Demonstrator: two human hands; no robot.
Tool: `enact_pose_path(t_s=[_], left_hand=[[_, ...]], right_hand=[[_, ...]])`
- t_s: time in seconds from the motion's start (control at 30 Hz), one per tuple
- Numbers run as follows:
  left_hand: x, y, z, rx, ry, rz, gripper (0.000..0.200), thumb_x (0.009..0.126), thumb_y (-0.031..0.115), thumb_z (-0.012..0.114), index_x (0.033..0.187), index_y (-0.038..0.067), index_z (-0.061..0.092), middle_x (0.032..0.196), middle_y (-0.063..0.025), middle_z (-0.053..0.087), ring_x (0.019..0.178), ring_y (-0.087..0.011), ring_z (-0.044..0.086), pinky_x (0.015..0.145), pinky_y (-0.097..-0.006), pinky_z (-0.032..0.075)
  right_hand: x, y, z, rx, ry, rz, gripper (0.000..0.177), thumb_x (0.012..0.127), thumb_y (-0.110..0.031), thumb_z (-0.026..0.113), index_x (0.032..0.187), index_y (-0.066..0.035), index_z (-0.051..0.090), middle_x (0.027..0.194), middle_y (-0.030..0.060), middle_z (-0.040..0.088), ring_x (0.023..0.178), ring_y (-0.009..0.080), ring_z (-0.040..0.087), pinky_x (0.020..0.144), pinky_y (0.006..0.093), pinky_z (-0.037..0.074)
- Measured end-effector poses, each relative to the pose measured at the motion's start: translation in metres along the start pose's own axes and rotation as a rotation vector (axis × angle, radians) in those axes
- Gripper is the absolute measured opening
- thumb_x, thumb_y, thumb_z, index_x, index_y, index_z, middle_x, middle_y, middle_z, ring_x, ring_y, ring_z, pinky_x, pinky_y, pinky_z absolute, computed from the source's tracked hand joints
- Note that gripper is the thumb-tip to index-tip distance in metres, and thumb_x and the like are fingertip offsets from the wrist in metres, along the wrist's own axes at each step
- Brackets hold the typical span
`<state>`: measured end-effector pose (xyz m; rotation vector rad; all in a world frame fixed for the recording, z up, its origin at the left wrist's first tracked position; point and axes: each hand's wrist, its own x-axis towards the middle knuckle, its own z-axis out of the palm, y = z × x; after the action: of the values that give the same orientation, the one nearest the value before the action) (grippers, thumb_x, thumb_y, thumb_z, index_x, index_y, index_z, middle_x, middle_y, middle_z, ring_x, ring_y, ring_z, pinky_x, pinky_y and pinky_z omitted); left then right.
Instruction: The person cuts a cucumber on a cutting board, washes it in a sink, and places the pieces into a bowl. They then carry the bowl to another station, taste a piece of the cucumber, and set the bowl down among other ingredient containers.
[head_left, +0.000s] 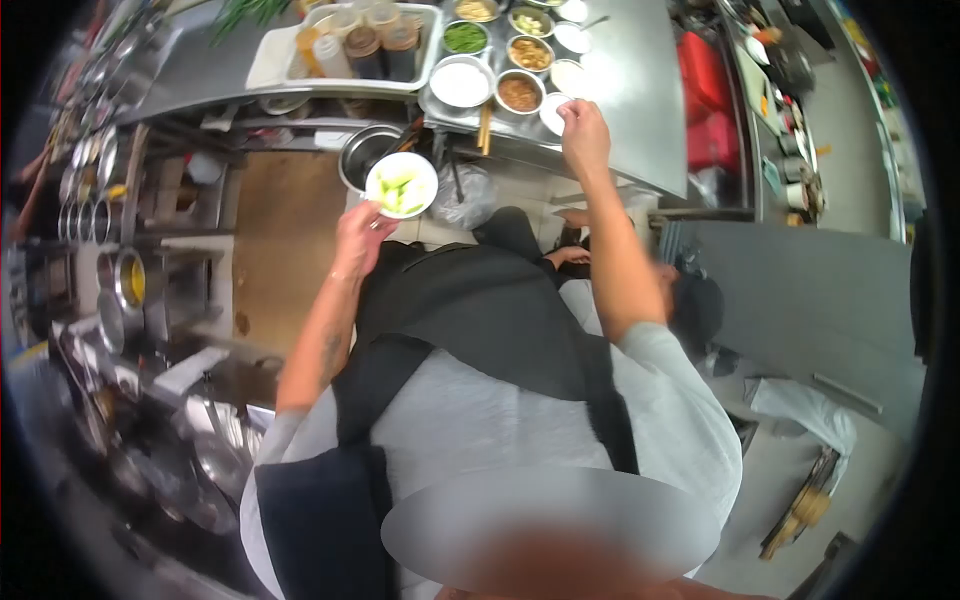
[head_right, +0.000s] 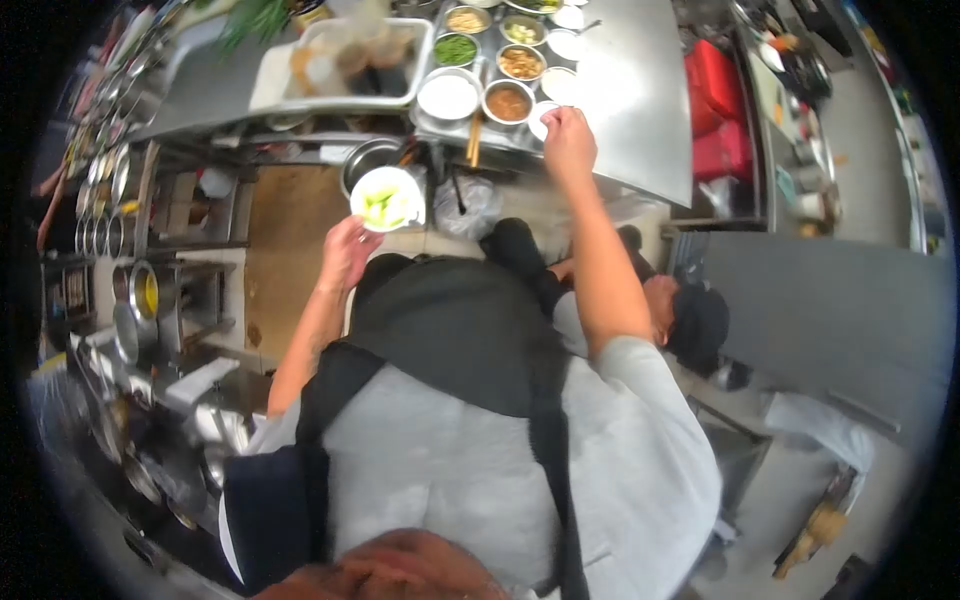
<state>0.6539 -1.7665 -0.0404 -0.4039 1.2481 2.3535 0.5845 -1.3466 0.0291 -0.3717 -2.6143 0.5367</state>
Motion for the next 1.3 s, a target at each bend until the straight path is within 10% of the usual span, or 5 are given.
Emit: enact_pose_path(t_s=[0.17, 0.5, 1.3], left_hand=[[0.012, 0.004, 0.053, -0.043, -0.144, -0.009, 0.028, 0.103, 0.026, 0.069, 0.115, 0.002, 0.073, 0.108, -0.0092, 0.077, 0.092, -0.0172, 0.071, 0.086, -0.0339, 0.056], [0.000, 0.010, 0.095, -0.052, -0.248, 0.028, 0.026, 0.104, 0.027, 0.066, 0.117, 0.005, 0.071, 0.102, -0.0056, 0.076, 0.091, -0.0171, 0.069, 0.087, -0.0359, 0.054], [-0.061, 0.022, 0.066, -0.183, -0.037, 0.165, 0.030, 0.103, 0.031, 0.068, 0.119, 0.006, 0.069, 0.104, -0.0071, 0.074, 0.090, -0.0166, 0.071, 0.087, -0.0348, 0.055]], right_hand=[[-0.017, -0.119, -0.084, 0.404, -0.156, -0.379, 0.010, 0.100, -0.021, 0.071, 0.097, -0.012, 0.070, 0.099, 0.0099, 0.068, 0.091, 0.0332, 0.068, 0.079, 0.0446, 0.055], [-0.018, -0.197, -0.160, 0.256, -0.012, -0.787, 0.010, 0.091, -0.018, 0.079, 0.094, -0.009, 0.074, 0.095, 0.0046, 0.070, 0.092, 0.0289, 0.068, 0.077, 0.0415, 0.057], [-0.054, -0.213, -0.085, 0.317, -0.330, -0.916, 0.012, 0.087, -0.023, 0.083, 0.092, -0.014, 0.077, 0.101, 0.0063, 0.069, 0.101, 0.0315, 0.066, 0.087, 0.0448, 0.055]])
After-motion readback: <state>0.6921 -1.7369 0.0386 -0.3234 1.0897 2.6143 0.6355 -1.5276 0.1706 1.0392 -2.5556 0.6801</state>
